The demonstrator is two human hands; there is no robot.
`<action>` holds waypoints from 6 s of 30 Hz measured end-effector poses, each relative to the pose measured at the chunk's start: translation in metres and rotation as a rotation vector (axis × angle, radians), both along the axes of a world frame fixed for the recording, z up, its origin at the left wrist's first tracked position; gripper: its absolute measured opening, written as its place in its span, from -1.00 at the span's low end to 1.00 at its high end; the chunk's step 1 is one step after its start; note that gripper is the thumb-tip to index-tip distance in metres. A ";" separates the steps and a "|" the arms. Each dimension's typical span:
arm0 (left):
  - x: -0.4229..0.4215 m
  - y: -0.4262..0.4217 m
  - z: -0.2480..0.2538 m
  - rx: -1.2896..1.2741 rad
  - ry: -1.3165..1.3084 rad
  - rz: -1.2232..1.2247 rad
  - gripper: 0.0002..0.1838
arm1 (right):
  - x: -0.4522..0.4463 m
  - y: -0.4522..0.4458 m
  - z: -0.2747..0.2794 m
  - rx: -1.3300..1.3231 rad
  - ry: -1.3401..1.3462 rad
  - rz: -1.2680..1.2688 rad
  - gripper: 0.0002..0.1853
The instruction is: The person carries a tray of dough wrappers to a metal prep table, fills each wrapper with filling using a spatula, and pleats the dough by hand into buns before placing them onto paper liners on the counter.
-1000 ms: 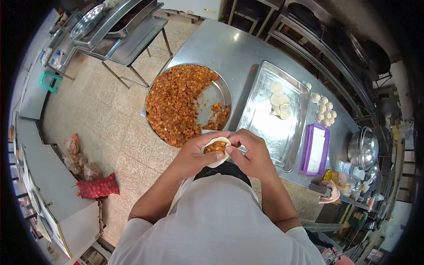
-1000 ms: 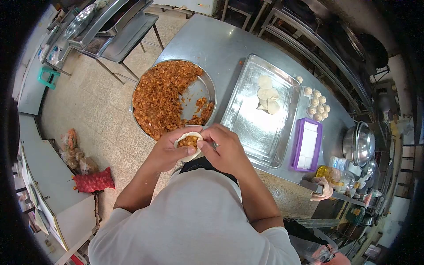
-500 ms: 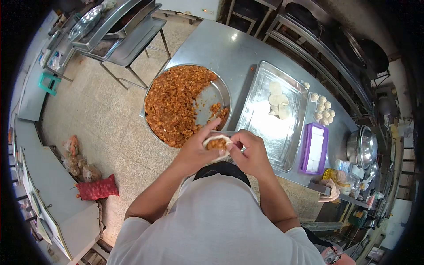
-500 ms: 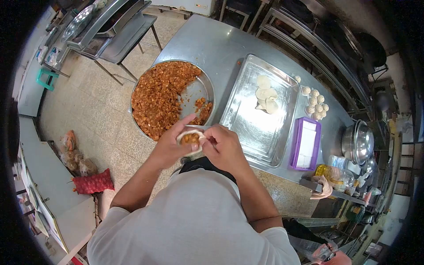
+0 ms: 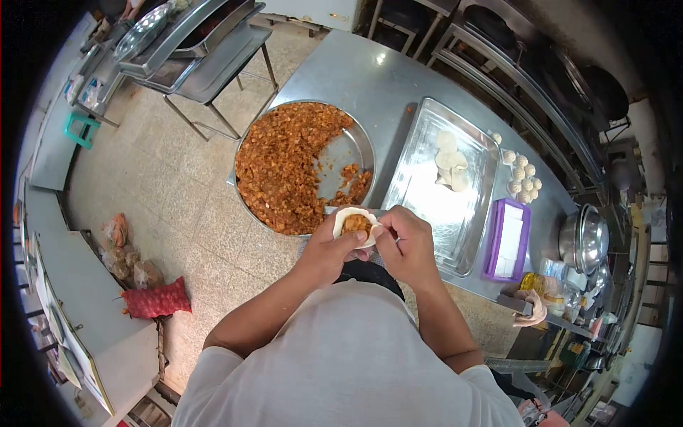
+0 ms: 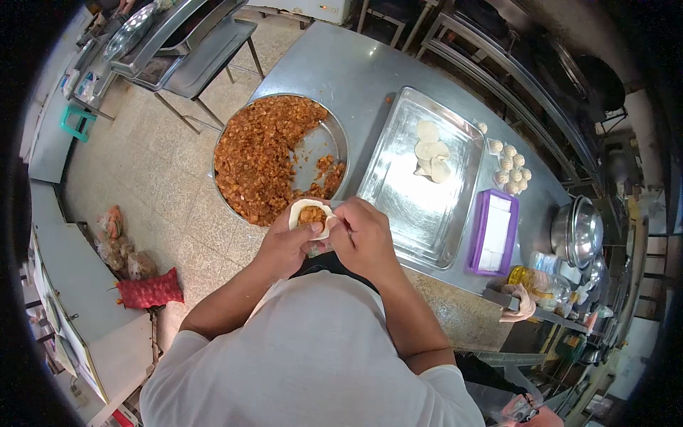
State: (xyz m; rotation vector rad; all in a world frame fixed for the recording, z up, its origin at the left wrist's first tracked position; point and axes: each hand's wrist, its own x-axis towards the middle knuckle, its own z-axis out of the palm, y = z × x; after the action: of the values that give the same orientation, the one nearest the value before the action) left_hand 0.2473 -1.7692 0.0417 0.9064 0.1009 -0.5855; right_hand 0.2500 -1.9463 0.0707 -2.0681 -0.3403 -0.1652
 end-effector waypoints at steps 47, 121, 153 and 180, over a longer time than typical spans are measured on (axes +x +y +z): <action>0.020 -0.005 -0.015 0.006 0.003 -0.379 -0.44 | -0.010 0.002 0.004 0.108 0.076 -0.015 -0.87; 0.029 -0.024 -0.014 -0.039 -0.075 -0.144 -0.29 | -0.010 -0.001 0.014 -0.161 -0.158 0.087 -0.72; 0.040 0.013 -0.038 -0.160 0.129 -0.111 -0.44 | -0.015 0.048 -0.003 -0.367 -0.310 -0.099 -0.69; 0.026 -0.383 -0.055 0.735 -0.829 -1.107 -0.51 | -0.206 -0.265 -0.100 1.397 0.318 -0.751 -0.62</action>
State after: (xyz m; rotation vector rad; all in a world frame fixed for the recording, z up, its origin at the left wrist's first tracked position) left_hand 0.2728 -2.1526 -0.0131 1.8639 -1.0621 -1.1629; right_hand 0.0436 -2.2117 -0.0294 -0.7026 0.6326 -0.3765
